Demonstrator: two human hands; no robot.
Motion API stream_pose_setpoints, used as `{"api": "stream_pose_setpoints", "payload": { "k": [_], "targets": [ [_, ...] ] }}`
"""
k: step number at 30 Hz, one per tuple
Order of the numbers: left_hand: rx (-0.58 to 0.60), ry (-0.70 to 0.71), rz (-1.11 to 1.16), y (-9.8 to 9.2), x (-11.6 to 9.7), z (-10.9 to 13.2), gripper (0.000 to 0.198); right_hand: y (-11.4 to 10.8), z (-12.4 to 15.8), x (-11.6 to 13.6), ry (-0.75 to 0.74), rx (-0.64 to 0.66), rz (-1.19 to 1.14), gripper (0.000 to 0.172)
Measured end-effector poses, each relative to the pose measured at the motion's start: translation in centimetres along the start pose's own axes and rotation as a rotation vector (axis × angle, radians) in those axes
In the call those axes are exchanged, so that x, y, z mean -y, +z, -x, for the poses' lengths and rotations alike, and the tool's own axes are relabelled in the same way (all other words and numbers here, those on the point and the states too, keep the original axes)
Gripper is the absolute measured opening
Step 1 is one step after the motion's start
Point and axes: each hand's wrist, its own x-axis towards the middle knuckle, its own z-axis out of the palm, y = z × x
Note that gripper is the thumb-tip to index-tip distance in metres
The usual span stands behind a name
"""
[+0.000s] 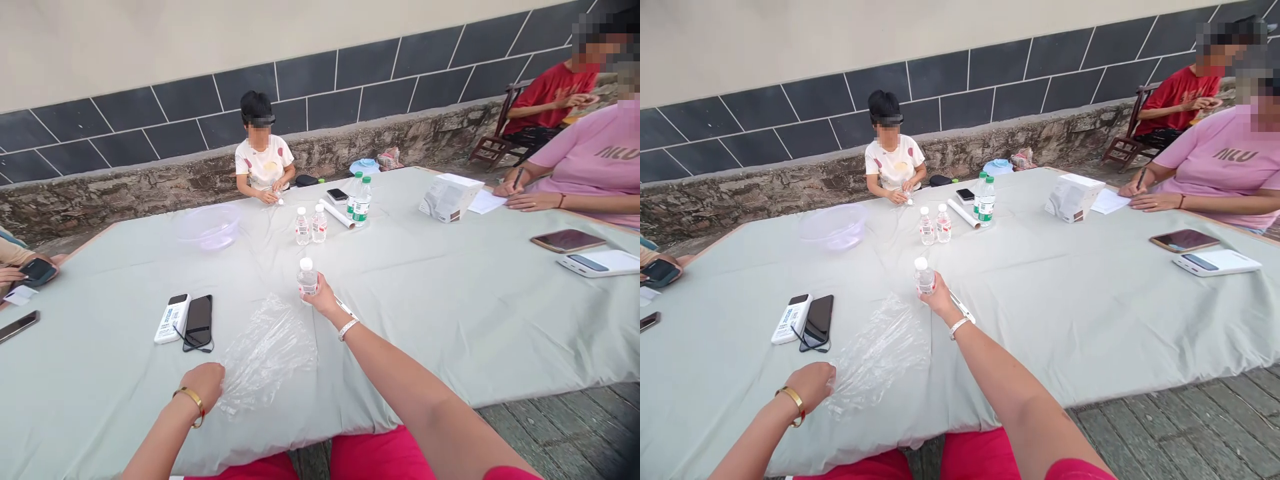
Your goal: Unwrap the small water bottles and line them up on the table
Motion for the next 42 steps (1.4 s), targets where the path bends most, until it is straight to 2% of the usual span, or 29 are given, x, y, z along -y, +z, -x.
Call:
{"api": "stream_pose_setpoints", "payload": {
  "k": [2, 4, 6, 7, 8, 9, 11, 12, 13, 14, 16, 20, 22, 23, 25, 27, 28, 30, 32, 35, 37, 38, 40, 42],
  "targets": [
    [0.018, -0.051, -0.018, -0.5, -0.6, -0.1, 0.023, -1.2, 1.3, 0.1, -0.028, -0.022, 0.101, 0.062],
    [-0.021, -0.075, -0.017, -1.0, -1.2, 0.1, 0.025, -2.2, 3.5, 0.6, -0.054, -0.111, 0.172, 0.043],
    [-0.08, -0.033, 0.01, -1.6, -1.9, 0.5, 0.027, -2.6, 6.3, 1.6, -0.124, -0.173, 0.145, 0.028],
    [-0.101, 0.03, 0.048, -1.9, -2.4, 0.9, 0.026, -2.5, 7.7, 2.4, -0.192, -0.13, 0.091, 0.027],
    [-0.103, 0.125, 0.12, -2.4, -3.0, 1.4, 0.024, -2.2, 8.9, 3.4, -0.277, -0.014, 0.029, 0.03],
    [-0.081, 0.24, 0.23, -2.9, -3.6, 2.0, 0.02, -1.7, 10.0, 4.5, -0.364, 0.165, -0.021, 0.041],
    [-0.007, 0.46, 0.55, -4.1, -4.6, 3.1, 0.013, -0.6, 11.4, 6.8, -0.478, 0.533, -0.067, 0.076],
    [0.018, 0.529, 0.743, -4.7, -4.9, 3.6, 0.013, -0.1, 11.7, 7.7, -0.495, 0.693, -0.075, 0.085],
    [0.023, 0.558, 0.939, -5.3, -5.1, 4.1, 0.016, 0.3, 11.8, 8.3, -0.483, 0.82, -0.082, 0.084],
    [0.0, 0.553, 1.127, -5.8, -5.1, 4.4, 0.019, 0.7, 11.8, 8.7, -0.448, 0.915, -0.093, 0.076],
    [-0.099, 0.486, 1.472, -6.5, -4.8, 4.8, 0.025, 1.4, 11.8, 8.3, -0.348, 1.01, -0.112, 0.054],
    [-0.272, 0.235, 2.009, -6.2, -4.2, 3.7, 0.032, 2.8, 13.1, 5.5, -0.085, 0.898, -0.109, 0.016],
    [-0.358, 0.126, 2.131, -5.4, -4.4, 2.5, 0.034, 3.3, 14.1, 4.4, -0.043, 0.824, -0.02, 0.016],
    [-0.433, 0.083, 2.146, -5.0, -4.6, 1.7, 0.034, 3.4, 14.5, 4.2, -0.079, 0.782, 0.071, 0.016],
    [-0.642, 0.0, 2.042, -3.9, -5.2, 0.3, 0.03, 3.2, 15.2, 4.3, -0.241, 0.687, 0.312, 0.014],
    [-0.836, -0.049, 1.734, -2.6, -5.7, -1.0, 0.024, 2.4, 15.5, 5.1, -0.415, 0.623, 0.499, 0.012],
    [-0.884, -0.036, 1.542, -2.0, -5.9, -1.4, 0.021, 1.9, 15.6, 5.5, -0.484, 0.609, 0.527, 0.012],
    [-0.834, 0.072, 1.241, -0.7, -6.3, -1.8, 0.017, 0.8, 15.3, 6.4, -0.561, 0.55, 0.448, 0.01],
    [-0.633, 0.209, 1.208, 0.2, -6.9, -1.4, 0.018, -0.2, 14.6, 6.9, -0.527, 0.417, 0.268, 0.014],
    [-0.256, 0.342, 1.599, 0.4, -8.1, 0.0, 0.029, -0.3, 13.5, 6.8, -0.318, 0.184, -0.027, 0.019],
    [-0.107, 0.378, 1.928, 0.0, -8.9, 0.8, 0.031, 0.6, 13.3, 6.1, -0.168, 0.128, -0.199, 0.017],
    [-0.085, 0.381, 2.061, -0.3, -9.2, 1.1, 0.029, 1.3, 13.5, 5.7, -0.108, 0.133, -0.277, 0.018],
    [-0.127, 0.359, 2.214, -0.8, -9.8, 1.1, 0.028, 2.7, 14.0, 5.0, -0.011, 0.196, -0.422, 0.022],
    [-0.244, 0.331, 2.17, -1.0, -10.0, 0.8, 0.028, 3.7, 14.8, 4.7, 0.099, 0.269, -0.57, 0.025]
  ]
}}
